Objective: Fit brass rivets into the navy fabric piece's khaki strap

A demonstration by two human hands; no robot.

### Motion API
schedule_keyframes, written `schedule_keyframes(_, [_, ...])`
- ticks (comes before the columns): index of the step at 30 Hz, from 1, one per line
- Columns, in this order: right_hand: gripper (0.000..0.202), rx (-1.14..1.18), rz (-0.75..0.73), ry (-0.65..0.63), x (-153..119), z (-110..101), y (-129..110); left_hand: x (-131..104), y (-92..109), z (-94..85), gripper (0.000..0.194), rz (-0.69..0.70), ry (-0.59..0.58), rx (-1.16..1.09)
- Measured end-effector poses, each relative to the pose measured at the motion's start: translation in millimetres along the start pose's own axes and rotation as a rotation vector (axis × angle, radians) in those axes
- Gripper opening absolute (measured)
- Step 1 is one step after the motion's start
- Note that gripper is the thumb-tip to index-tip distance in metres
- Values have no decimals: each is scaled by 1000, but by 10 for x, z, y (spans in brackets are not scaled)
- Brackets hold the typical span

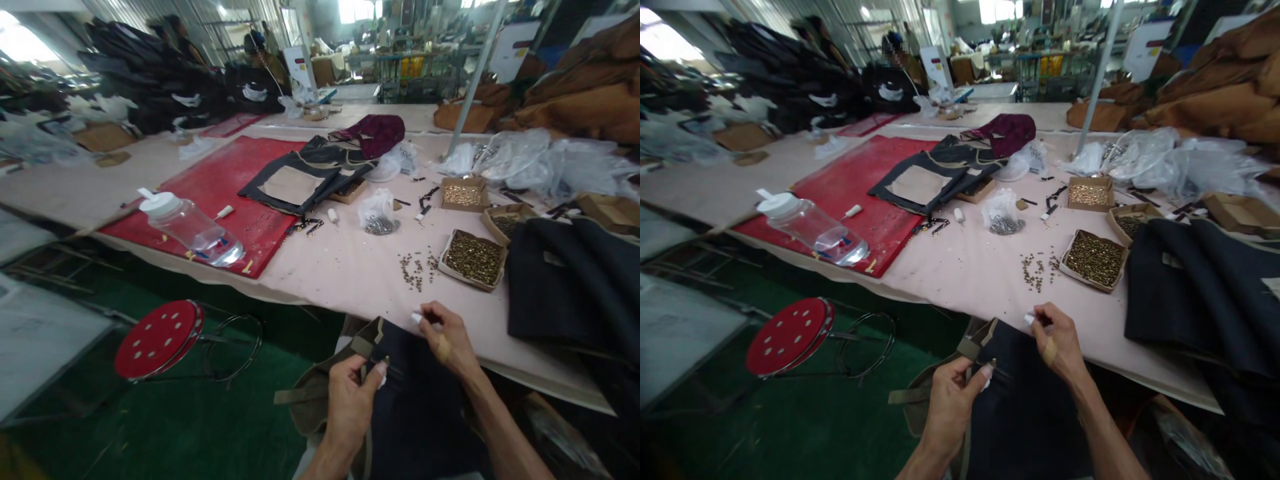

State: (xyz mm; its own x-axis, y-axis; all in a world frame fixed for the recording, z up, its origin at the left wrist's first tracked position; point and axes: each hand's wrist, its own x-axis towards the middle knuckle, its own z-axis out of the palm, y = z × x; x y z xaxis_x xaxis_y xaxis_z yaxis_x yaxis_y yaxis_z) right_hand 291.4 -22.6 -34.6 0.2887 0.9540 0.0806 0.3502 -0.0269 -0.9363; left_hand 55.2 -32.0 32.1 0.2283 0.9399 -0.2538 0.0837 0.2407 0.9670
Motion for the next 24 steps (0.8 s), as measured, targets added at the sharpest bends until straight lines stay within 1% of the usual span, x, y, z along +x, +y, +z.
schedule_keyframes(1, [24, -109, 0, 109, 131, -35, 118, 2, -21, -19, 31, -2, 13, -8])
schedule_keyframes(2, [25, -216, 8, 185, 254, -59, 222, 4, -49, -42, 32, -6, 21, -13])
schedule_keyframes(3, [26, -310, 23, 221, 366, -71, 306, 4, -81, -69, 31, -13, 27, -10])
schedule_keyframes(5, [26, -460, 47, 220, 540, -52, 406, 4, -147, -121, 29, -22, 40, 7])
schedule_keyframes(8, [18, -658, 21, 193, 676, 42, 418, -6, -212, -177, 30, -37, 56, 2])
schedule_keyframes(10, [17, -750, 2, 186, 703, 95, 395, -23, -220, -197, 32, -40, 54, -27])
schedule_keyframes(12, [15, -790, 32, 161, 703, 105, 385, -48, -207, -213, 34, -47, 51, -65])
schedule_keyframes(15, [16, -809, 182, 120, 694, 42, 393, -90, -181, -236, 37, -85, 23, -148])
schedule_keyframes(17, [19, -812, 272, 135, 689, -11, 390, -108, -168, -251, 37, -111, 6, -210])
schedule_keyframes(18, [21, -812, 293, 150, 683, -28, 380, -114, -164, -257, 37, -116, 8, -236])
schedule_keyframes(20, [25, -819, 290, 171, 659, -29, 346, -122, -159, -266, 36, -122, 43, -266])
schedule_keyframes(24, [31, -854, 248, 200, 563, 53, 269, -146, -183, -279, 31, -151, 120, -325])
